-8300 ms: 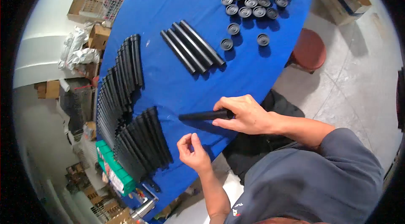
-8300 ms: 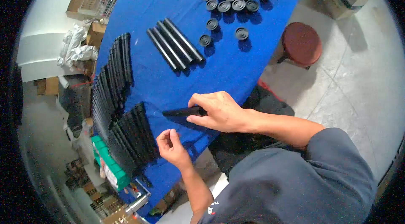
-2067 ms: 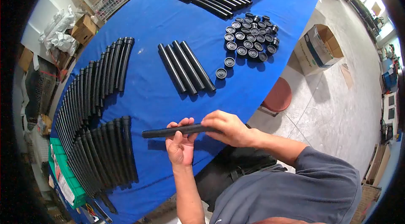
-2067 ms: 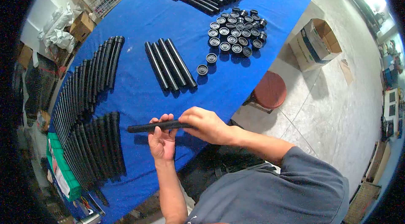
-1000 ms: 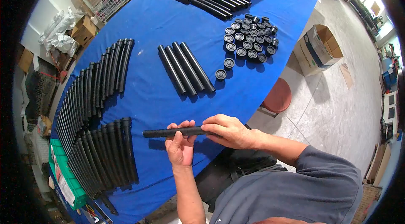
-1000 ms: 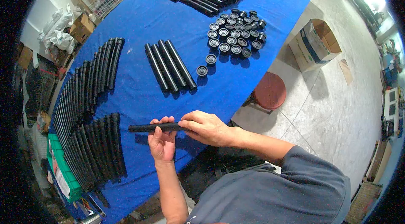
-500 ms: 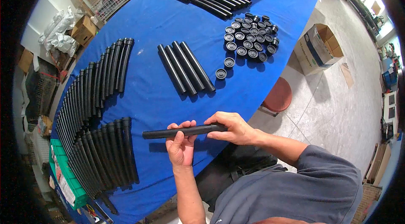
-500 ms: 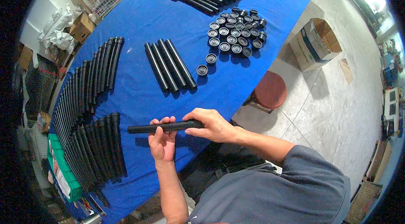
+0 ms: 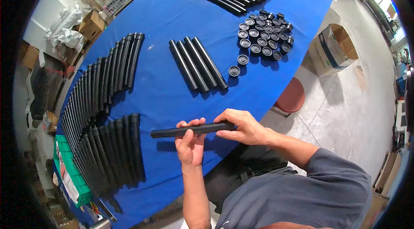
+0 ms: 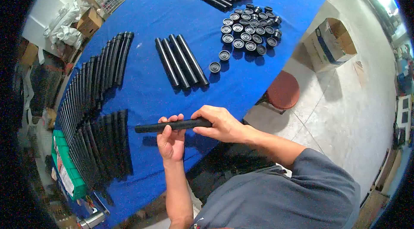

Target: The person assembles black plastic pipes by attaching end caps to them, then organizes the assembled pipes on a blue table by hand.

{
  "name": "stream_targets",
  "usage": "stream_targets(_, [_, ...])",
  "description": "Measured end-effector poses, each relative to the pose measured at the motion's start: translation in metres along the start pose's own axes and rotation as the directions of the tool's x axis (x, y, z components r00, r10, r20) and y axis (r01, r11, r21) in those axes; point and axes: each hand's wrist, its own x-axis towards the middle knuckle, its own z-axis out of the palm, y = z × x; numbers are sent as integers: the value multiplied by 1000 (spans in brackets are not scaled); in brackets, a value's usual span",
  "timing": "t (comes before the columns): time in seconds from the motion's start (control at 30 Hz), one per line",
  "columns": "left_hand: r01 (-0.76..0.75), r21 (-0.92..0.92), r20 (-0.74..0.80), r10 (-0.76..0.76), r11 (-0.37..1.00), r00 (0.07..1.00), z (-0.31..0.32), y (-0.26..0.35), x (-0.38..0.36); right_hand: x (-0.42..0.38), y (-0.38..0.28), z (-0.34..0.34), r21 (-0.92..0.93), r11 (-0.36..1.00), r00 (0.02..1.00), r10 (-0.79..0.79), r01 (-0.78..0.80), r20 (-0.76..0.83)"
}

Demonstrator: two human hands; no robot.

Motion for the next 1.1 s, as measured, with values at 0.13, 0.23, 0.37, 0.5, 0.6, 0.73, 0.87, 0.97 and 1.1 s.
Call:
stream_targets(0.13, [15, -4, -12, -15, 1000, 1000, 5, 1, 1, 1, -6, -4, 28, 997, 997, 73, -73, 19])
stream_targets(0.23, [71, 14, -62, -70, 997, 996, 8, 1, 0, -3, -1, 5, -194, 957, 971, -230, 214, -60])
stream_targets(0.37, [29, 70, 55, -33, 997, 998, -2, 0, 0, -3, -12, -2, 186, 936, 954, 287, -298, 86])
stream_targets(0.5, [59, 45, -16, -58, 997, 998, 7, 0, 2, -5, -1, 1, 27, 1000, 997, 15, -13, -76])
stream_targets(0.6, [60, 20, -25, -60, 998, 998, 4, 2, -1, -5, 3, 7, -103, 985, 982, -148, 136, -118])
stream_targets(0.73, [49, 59, -2, -49, 997, 999, 6, 1, -1, -6, -7, -5, 530, 648, 827, 517, -547, 222])
stream_targets(0.87, [60, 18, -58, -59, 998, 997, 9, 0, 0, -10, -1, 3, -215, 966, 980, -168, 142, -105])
stream_targets(0.97, [45, 46, -37, -43, 998, 998, 6, 1, -1, -10, -2, 1, -149, 988, 997, -50, 40, -66])
stream_targets(1.1, [58, 50, -2, -57, 997, 998, 2, -1, 1, -11, -5, -5, 448, 716, 838, 516, -536, 177])
